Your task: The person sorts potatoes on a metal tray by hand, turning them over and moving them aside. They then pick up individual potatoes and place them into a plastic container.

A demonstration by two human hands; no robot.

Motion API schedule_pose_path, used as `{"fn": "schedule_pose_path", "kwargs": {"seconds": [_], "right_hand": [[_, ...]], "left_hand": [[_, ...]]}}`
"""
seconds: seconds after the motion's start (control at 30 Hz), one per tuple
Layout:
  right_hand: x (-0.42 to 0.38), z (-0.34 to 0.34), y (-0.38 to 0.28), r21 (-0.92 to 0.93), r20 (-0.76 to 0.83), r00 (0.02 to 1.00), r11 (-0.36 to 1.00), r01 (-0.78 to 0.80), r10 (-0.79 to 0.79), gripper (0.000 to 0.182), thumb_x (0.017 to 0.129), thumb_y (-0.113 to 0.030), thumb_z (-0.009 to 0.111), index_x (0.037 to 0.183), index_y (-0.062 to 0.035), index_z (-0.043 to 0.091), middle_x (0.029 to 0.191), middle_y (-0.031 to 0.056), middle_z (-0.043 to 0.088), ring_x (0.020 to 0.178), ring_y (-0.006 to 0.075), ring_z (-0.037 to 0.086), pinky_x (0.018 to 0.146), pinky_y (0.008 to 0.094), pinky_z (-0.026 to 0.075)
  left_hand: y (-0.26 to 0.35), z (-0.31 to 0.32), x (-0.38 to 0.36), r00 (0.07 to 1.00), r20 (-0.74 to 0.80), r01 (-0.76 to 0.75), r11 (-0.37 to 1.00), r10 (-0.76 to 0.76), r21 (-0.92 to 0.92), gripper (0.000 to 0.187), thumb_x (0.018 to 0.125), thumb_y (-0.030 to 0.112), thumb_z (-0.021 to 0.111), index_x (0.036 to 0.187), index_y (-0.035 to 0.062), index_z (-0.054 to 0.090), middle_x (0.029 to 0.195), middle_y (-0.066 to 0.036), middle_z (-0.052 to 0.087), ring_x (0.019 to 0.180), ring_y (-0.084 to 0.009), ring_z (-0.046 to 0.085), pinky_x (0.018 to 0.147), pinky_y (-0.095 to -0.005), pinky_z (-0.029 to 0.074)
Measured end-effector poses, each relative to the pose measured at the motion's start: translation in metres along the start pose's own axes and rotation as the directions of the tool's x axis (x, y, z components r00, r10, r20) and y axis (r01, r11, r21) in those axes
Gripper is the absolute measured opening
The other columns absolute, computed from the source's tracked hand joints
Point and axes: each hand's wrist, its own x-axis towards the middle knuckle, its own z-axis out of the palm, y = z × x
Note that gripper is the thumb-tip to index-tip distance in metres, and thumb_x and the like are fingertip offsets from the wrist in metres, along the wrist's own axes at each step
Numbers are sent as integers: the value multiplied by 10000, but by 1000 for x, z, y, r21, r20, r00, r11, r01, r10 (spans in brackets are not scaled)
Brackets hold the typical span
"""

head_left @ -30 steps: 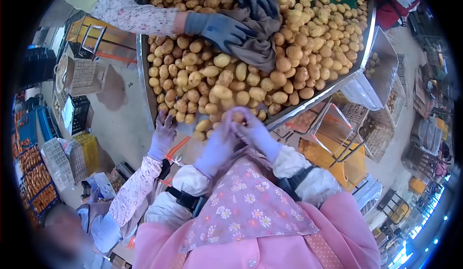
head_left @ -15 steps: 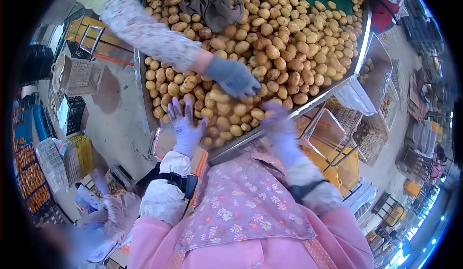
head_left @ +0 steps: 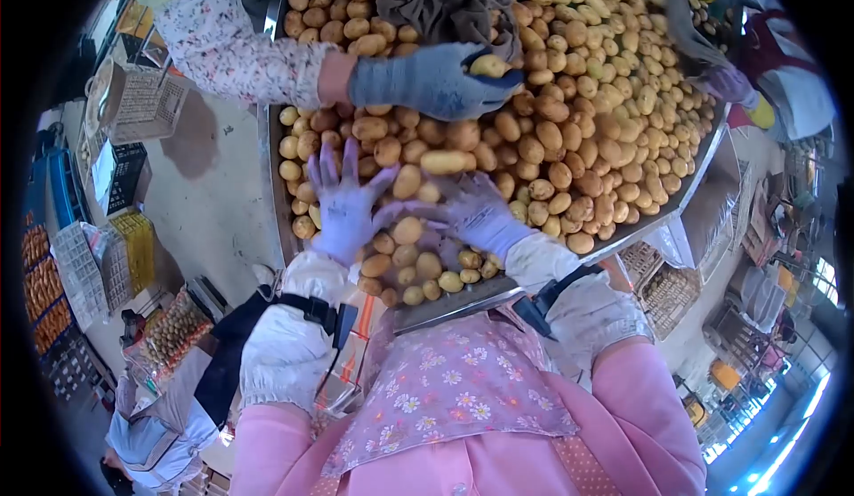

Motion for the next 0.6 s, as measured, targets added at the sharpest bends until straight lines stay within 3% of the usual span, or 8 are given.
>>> {"fn": "schedule_pose_path", "kwargs": {"seconds": [0.03,0.13,0.2,0.33,0.37,0.4,0.47,0.6], "right_hand": [[7,-3,9,8,61,998,1000,-10,9,442,992,-486,548,1433,-467,547,1596,65,392,1375,354,474,1172,561,338],[23,-8,30,-125,-187,982,990,-65,41,495,929,-553,609,1416,-476,560,1604,68,396,1318,330,531,1065,513,434],[38,-18,40,-113,-228,969,986,-119,91,463,863,-538,681,1291,-361,665,1587,94,417,1293,318,540,1014,499,451],[73,-33,58,-201,-418,908,973,-116,22,403,847,-468,721,1164,-221,708,1644,131,339,1409,349,467,1104,529,416],[79,-40,59,-212,-326,943,967,-141,66,374,853,-444,720,1167,-241,705,1675,136,283,1474,357,398,1141,545,387],[85,-42,57,-176,-335,936,968,-176,109,400,868,-402,714,1252,-296,675,1679,132,272,1480,351,386,1139,552,385],[95,-28,45,-150,-458,871,950,-272,178,482,871,-361,719,1343,-359,618,1662,125,302,1474,349,387,1134,548,392],[47,10,14,-32,-534,829,976,-216,166,526,899,-333,683,1415,-325,577,1584,170,394,1458,368,382,1168,586,331]], "left_hand": [[-7,-1,15,998,-19,-53,998,53,-38,599,760,517,772,1323,336,675,1585,-280,322,1460,-545,249,1167,-724,157],[-19,-4,58,993,91,-83,995,78,51,469,765,497,738,1173,268,760,1569,-302,353,1458,-510,297,1155,-738,176],[-19,-1,78,997,25,-68,998,68,3,414,762,445,728,1109,225,777,1587,-289,337,1464,-496,296,1145,-741,199],[-20,10,122,981,-179,-46,985,76,166,513,791,367,698,1282,221,715,1612,-196,346,1463,-471,305,1158,-708,221],[-22,12,134,998,-65,16,968,0,250,646,818,331,663,1452,238,582,1637,-153,318,1469,-466,300,1170,-695,218],[-40,37,150,984,-166,85,993,-70,86,725,847,325,648,1544,295,453,1655,-129,292,1469,-466,302,1171,-695,218],[-34,25,155,968,-251,43,990,-8,136,751,890,333,638,1584,357,354,1648,-138,309,1470,-477,299,1182,-678,218],[-5,20,99,979,-204,-2,1000,2,1,552,946,354,626,1488,301,531,1617,-226,334,1436,-562,314,1194,-645,239]]}}
